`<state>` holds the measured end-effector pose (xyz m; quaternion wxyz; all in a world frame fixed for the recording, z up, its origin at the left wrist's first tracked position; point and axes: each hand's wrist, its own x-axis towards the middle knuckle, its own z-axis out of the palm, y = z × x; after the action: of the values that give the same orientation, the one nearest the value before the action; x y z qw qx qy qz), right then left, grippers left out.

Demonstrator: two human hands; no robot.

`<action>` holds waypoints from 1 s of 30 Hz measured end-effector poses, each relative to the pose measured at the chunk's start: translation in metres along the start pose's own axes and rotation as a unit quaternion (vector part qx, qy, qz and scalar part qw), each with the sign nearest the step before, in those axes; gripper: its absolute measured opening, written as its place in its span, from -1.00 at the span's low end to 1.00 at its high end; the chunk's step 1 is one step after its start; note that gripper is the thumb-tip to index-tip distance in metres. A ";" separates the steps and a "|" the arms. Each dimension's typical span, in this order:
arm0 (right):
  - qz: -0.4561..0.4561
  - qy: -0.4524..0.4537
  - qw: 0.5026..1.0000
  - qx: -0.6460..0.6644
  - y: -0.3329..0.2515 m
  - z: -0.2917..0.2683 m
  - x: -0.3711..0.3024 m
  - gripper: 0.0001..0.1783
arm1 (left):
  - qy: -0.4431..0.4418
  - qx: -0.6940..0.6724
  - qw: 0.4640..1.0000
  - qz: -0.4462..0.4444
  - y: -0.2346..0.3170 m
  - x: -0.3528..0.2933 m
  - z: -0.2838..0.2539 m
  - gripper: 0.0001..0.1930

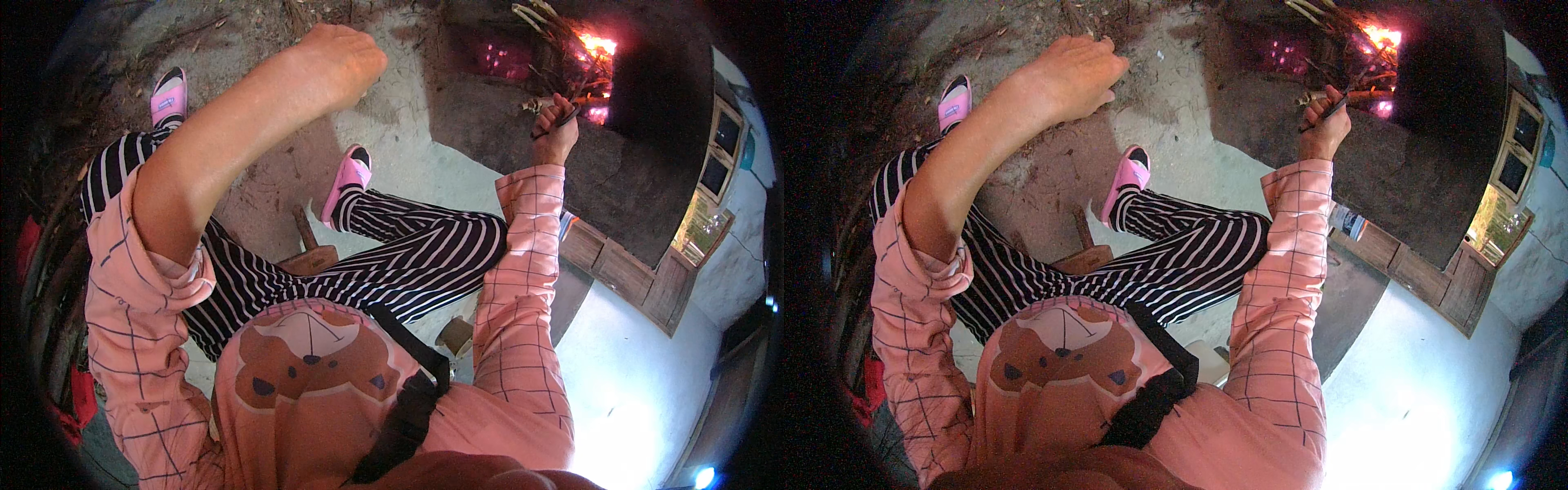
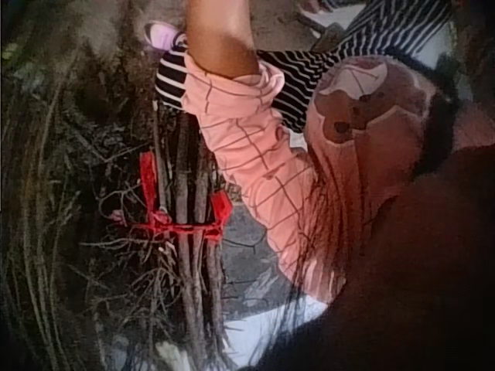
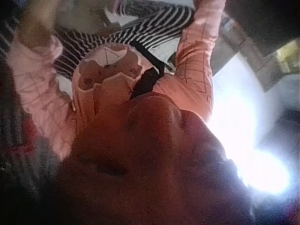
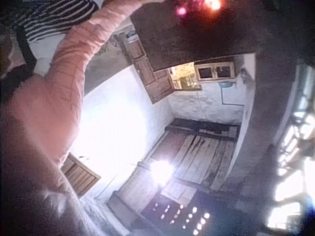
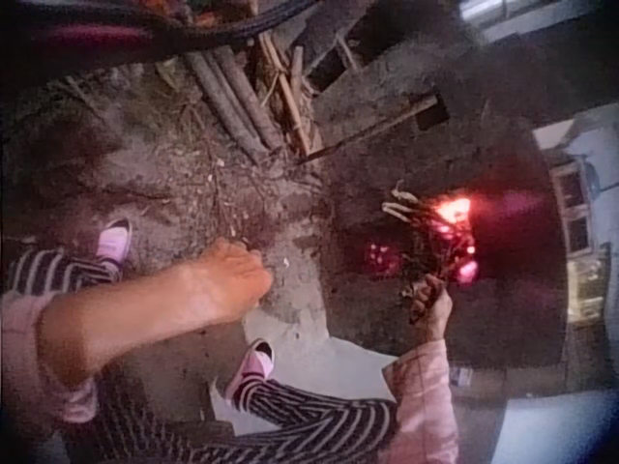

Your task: The person sits near a stone stove, using a metal tool to move burning wood and then adding a bundle of dry branches to the fire.

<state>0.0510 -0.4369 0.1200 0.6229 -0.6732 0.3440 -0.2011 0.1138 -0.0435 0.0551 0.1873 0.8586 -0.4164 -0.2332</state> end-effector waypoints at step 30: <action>0.096 -0.110 0.940 0.310 -0.039 0.060 -0.101 -0.76 | -0.002 -0.016 1.000 0.013 -0.003 0.012 0.005 -0.69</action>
<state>0.0321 -0.3231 0.1654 0.8509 -0.4286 0.2572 -0.1617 0.1191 -0.0521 0.0466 0.2030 0.8495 -0.4239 -0.2396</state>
